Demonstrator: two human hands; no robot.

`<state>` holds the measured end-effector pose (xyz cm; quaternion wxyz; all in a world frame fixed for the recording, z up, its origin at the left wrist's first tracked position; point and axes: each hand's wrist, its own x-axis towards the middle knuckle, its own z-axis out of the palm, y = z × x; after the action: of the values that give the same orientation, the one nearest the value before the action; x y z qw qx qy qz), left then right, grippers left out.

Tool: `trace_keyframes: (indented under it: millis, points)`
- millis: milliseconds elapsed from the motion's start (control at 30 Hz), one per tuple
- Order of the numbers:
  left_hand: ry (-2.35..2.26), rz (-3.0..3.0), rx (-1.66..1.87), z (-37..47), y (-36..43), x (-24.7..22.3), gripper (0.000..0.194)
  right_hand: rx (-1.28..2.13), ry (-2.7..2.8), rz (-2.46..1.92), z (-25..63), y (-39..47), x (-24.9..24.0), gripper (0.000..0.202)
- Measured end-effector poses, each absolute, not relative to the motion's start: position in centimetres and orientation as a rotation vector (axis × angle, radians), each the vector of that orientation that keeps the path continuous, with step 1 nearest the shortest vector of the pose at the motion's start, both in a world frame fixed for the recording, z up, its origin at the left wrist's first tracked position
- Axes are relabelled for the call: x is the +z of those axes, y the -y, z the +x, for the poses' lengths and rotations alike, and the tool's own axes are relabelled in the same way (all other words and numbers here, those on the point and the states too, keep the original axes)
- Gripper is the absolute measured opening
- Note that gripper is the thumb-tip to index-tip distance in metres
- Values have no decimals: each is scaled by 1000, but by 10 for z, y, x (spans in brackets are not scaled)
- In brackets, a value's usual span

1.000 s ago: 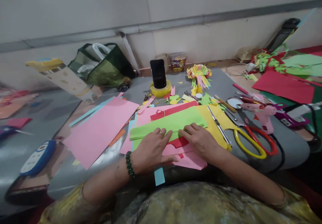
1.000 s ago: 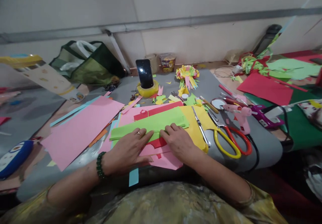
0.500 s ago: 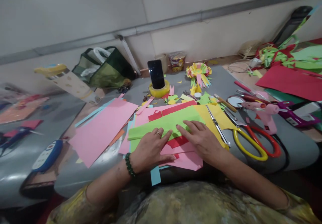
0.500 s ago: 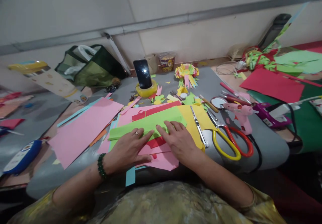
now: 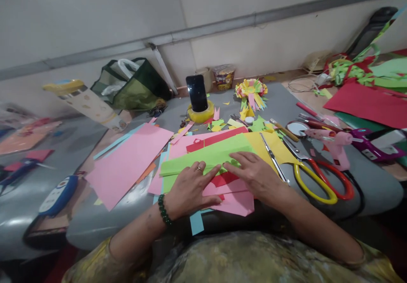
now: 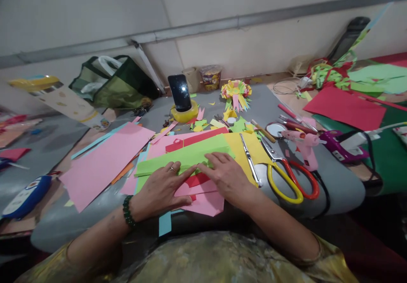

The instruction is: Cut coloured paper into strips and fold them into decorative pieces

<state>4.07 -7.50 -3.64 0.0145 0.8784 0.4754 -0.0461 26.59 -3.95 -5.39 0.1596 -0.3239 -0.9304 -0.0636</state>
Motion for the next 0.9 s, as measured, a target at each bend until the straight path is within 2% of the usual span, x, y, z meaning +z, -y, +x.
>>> trace_keyframes:
  millis: [167, 400, 700, 900]
  points:
    - [-1418, 2681, -107, 37, 69, -36, 94, -114, 2832, -1037, 254, 42, -49, 35]
    - [-1431, 2621, -15, 35, 65, -37, 92, -195, 2857, -1130, 260, 43, -43, 30]
    - [-1406, 2654, 82, 32, 66, -41, 87, -335, 2557, -1204, 286, 45, -52, 45]
    - [-1403, 2651, 83, 32, 66, -40, 88, -176, 2718, -1176, 265, 52, -45, 34]
